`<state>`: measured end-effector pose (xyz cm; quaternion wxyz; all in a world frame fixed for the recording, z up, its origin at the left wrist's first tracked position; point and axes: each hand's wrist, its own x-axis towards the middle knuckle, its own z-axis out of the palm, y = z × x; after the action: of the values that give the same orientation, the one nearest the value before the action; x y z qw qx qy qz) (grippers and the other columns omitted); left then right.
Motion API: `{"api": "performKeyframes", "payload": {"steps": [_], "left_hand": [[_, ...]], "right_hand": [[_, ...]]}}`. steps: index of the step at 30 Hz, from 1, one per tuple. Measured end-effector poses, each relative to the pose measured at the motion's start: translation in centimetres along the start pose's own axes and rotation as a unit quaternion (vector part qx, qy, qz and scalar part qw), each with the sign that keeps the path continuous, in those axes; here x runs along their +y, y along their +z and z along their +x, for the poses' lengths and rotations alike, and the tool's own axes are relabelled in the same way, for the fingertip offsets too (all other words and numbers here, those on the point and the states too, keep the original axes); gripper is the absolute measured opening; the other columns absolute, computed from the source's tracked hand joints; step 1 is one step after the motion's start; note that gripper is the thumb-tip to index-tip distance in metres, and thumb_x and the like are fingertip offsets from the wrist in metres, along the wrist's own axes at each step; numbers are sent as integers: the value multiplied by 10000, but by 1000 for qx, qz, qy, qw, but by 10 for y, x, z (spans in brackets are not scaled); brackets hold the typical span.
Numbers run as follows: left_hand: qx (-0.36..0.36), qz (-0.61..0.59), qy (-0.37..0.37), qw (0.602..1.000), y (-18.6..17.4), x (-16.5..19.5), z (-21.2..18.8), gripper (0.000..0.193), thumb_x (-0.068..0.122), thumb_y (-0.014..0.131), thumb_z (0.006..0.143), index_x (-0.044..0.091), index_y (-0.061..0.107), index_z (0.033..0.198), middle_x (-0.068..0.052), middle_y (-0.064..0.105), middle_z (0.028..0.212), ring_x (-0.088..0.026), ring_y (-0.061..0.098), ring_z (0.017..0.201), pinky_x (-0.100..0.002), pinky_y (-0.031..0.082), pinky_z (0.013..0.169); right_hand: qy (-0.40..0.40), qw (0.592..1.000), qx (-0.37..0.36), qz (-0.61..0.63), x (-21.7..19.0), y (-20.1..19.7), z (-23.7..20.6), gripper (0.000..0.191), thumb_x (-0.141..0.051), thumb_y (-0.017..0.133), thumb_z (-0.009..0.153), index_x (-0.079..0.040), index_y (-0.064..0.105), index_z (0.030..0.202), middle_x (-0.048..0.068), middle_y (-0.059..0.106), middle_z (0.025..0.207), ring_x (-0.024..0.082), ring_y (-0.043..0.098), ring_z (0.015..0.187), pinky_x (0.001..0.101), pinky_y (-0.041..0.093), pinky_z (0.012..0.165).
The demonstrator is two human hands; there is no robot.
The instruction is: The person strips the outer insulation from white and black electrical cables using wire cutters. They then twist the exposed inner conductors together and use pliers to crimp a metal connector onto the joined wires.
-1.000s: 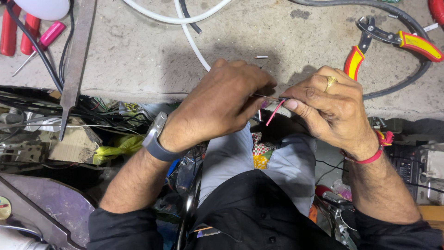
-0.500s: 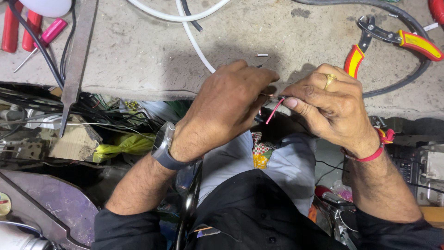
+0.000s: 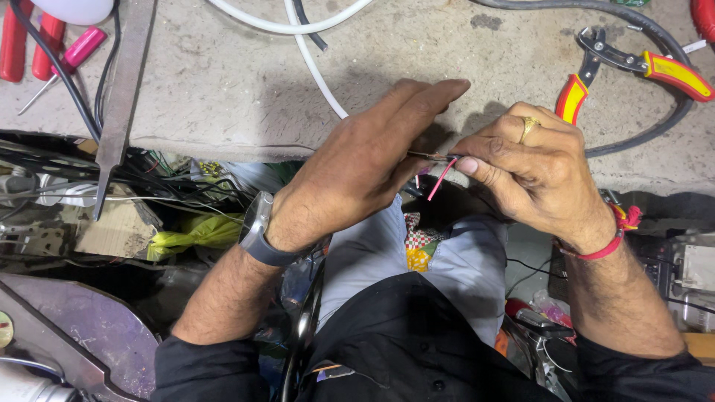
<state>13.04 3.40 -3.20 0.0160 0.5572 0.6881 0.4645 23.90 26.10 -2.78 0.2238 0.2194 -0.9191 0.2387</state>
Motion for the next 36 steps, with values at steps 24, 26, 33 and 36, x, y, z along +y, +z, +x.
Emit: {"api": "performKeyframes", "payload": {"steps": [24,26,33,36], "left_hand": [[-6,148,40,988,-7,-15,-2,113,170,763,906,83,748,977,-30,688,1083,-240,583,1089,-475,377,989],[-13,152,32,988,-7,-14,0,99,157,758,904,83,750,968,-32,690,1081,-239,584,1080,-464,382,973],[-26,146,15,989,-11,-5,2,281,207,750,932,49,693,1157,-87,651,1098,-272,577,1068,-463,391,945],[14,191,57,980,-5,1,1,340,172,729,954,40,664,1260,-91,649,1188,-282,581,1140,-474,401,999]], "right_hand": [[4,1000,-6,1,3,4,1,135,-117,796,932,-37,773,1038,69,726,940,209,634,819,338,499,743],[3,1000,-4,1,3,4,1,142,-114,794,931,-32,770,1045,71,728,947,210,634,823,340,500,747],[10,1000,-2,8,1,3,2,132,-96,786,935,-27,766,1045,70,730,941,210,624,807,323,489,696],[12,1000,-3,9,0,3,2,133,-107,783,946,-28,762,1051,68,731,954,213,638,832,323,502,716]]}}
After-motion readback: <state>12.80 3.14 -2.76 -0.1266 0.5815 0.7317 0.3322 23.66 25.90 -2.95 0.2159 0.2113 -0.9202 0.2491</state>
